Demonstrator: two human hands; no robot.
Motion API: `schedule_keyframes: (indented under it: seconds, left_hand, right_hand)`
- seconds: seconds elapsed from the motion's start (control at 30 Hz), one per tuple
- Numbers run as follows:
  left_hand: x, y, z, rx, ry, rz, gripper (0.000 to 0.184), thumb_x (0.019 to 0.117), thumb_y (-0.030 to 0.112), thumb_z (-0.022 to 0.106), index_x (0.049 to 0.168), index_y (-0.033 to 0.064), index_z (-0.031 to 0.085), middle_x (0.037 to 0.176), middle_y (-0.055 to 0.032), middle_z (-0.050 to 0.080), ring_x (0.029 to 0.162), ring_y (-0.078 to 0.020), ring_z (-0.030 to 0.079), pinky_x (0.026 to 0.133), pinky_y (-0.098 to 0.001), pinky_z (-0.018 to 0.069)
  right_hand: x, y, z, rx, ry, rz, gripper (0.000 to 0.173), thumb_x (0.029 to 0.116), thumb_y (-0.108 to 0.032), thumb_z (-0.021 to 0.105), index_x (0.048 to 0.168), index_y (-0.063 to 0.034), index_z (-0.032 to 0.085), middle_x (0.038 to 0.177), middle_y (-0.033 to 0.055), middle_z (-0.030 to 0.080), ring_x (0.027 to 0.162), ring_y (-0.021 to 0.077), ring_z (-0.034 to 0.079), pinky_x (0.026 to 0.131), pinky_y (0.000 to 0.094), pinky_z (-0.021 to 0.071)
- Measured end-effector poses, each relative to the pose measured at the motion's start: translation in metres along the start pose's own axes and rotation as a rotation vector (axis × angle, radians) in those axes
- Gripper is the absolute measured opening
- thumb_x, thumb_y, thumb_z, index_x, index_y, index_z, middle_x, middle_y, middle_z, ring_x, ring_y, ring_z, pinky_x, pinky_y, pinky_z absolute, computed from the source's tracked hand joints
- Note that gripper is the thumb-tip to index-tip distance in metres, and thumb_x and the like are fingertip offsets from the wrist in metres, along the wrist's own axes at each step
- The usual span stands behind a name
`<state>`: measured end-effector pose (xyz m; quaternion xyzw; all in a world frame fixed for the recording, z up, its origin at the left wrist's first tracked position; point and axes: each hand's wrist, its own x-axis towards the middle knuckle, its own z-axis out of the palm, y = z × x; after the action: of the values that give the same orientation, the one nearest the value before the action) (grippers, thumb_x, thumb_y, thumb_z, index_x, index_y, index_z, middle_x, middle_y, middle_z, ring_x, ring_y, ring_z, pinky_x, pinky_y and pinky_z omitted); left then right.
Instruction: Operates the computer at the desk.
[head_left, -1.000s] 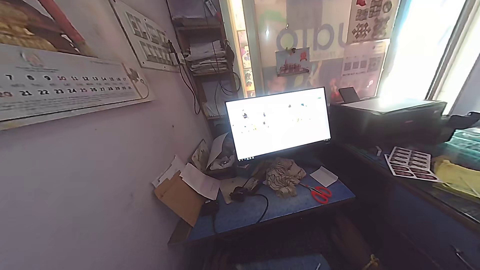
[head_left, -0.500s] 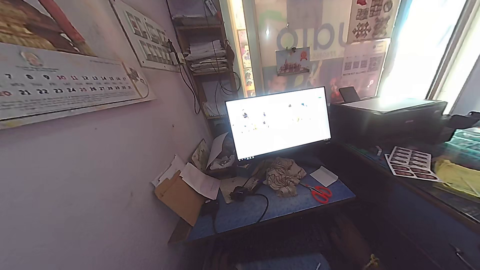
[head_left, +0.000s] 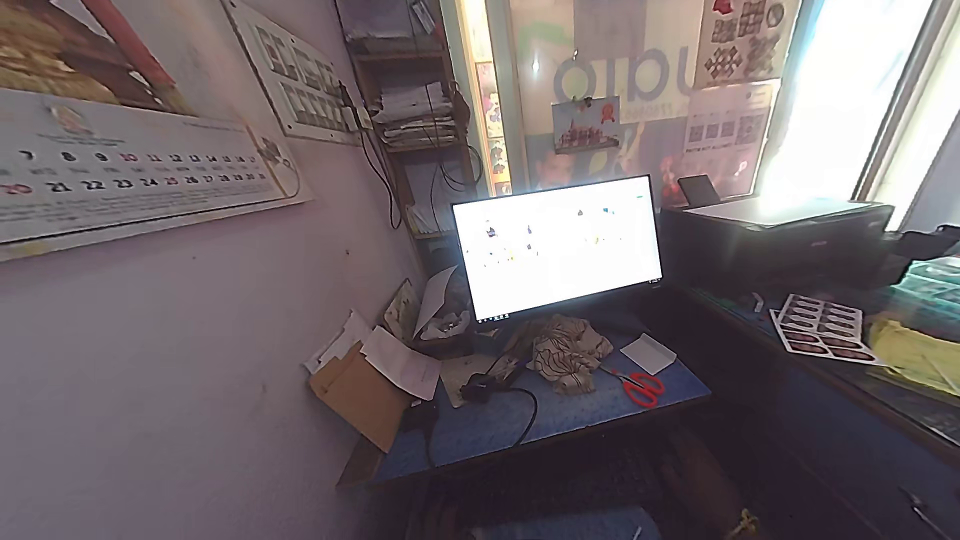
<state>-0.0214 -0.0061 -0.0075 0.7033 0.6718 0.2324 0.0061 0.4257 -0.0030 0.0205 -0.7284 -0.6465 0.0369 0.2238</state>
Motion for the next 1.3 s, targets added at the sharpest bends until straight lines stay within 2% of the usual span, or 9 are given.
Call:
schedule_keyframes:
  seconds: [0.37, 0.6, 0.83, 1.03, 1.2, 1.3]
  left_hand:
    - [-0.0006, -0.0017, 0.0022, 0.001, -0.006, -0.004, 0.046, 0.0970, 0.029, 0.058, 0.135, 0.0050, 0.065, 0.152, -0.0212, 0.051, 0.140, -0.0448, 0.047, 0.117, -0.0579, 0.0355]
    - [-0.0003, -0.0015, 0.0012, -0.001, 0.004, 0.002, 0.046, 0.0959, 0.028, 0.059, 0.134, 0.0030, 0.065, 0.151, -0.0232, 0.051, 0.140, -0.0464, 0.046, 0.116, -0.0582, 0.0358]
    - [-0.0004, -0.0011, 0.0015, -0.007, -0.002, -0.011, 0.046, 0.0966, 0.029, 0.058, 0.135, 0.0045, 0.064, 0.152, -0.0216, 0.050, 0.141, -0.0450, 0.046, 0.117, -0.0573, 0.0358]
    - [0.0001, -0.0002, -0.0004, -0.013, -0.016, -0.004, 0.048, 0.0969, 0.029, 0.058, 0.137, 0.0043, 0.063, 0.153, -0.0221, 0.050, 0.142, -0.0449, 0.045, 0.117, -0.0582, 0.0350]
    - [-0.0002, 0.0000, -0.0010, -0.012, -0.022, 0.000, 0.047, 0.0969, 0.029, 0.058, 0.137, 0.0034, 0.063, 0.152, -0.0227, 0.050, 0.140, -0.0452, 0.047, 0.116, -0.0582, 0.0365]
    - [-0.0001, 0.0003, -0.0012, -0.011, -0.019, 0.001, 0.047, 0.0968, 0.029, 0.058, 0.136, 0.0033, 0.063, 0.152, -0.0226, 0.050, 0.140, -0.0455, 0.047, 0.116, -0.0588, 0.0361]
  right_hand:
    - [-0.0001, 0.0004, 0.0005, -0.028, 0.010, -0.022, 0.055, 0.0938, -0.032, 0.061, 0.139, -0.0022, 0.060, 0.146, 0.0243, 0.055, 0.139, 0.0403, 0.050, 0.116, 0.0513, 0.0402]
    - [0.0000, -0.0011, -0.0005, -0.037, -0.013, -0.003, 0.056, 0.0947, -0.033, 0.061, 0.142, -0.0034, 0.059, 0.149, 0.0238, 0.052, 0.141, 0.0411, 0.047, 0.118, 0.0530, 0.0377]
    - [-0.0025, 0.0038, 0.0046, -0.102, 0.076, -0.077, 0.061, 0.0913, -0.045, 0.062, 0.139, -0.0067, 0.063, 0.147, 0.0241, 0.054, 0.139, 0.0429, 0.050, 0.115, 0.0571, 0.0392]
    - [-0.0050, 0.0037, 0.0036, -0.059, 0.021, -0.084, 0.066, 0.0924, -0.052, 0.062, 0.143, -0.0090, 0.060, 0.149, 0.0229, 0.053, 0.140, 0.0416, 0.049, 0.117, 0.0559, 0.0376]
    - [-0.0050, 0.0052, 0.0019, -0.083, -0.011, -0.166, 0.080, 0.0856, -0.069, 0.064, 0.145, -0.0165, 0.059, 0.151, 0.0158, 0.054, 0.143, 0.0371, 0.046, 0.119, 0.0573, 0.0342]
    - [-0.0057, 0.0042, 0.0014, -0.091, -0.022, -0.179, 0.084, 0.0827, -0.074, 0.064, 0.146, -0.0192, 0.059, 0.153, 0.0156, 0.051, 0.145, 0.0372, 0.044, 0.120, 0.0580, 0.0320]
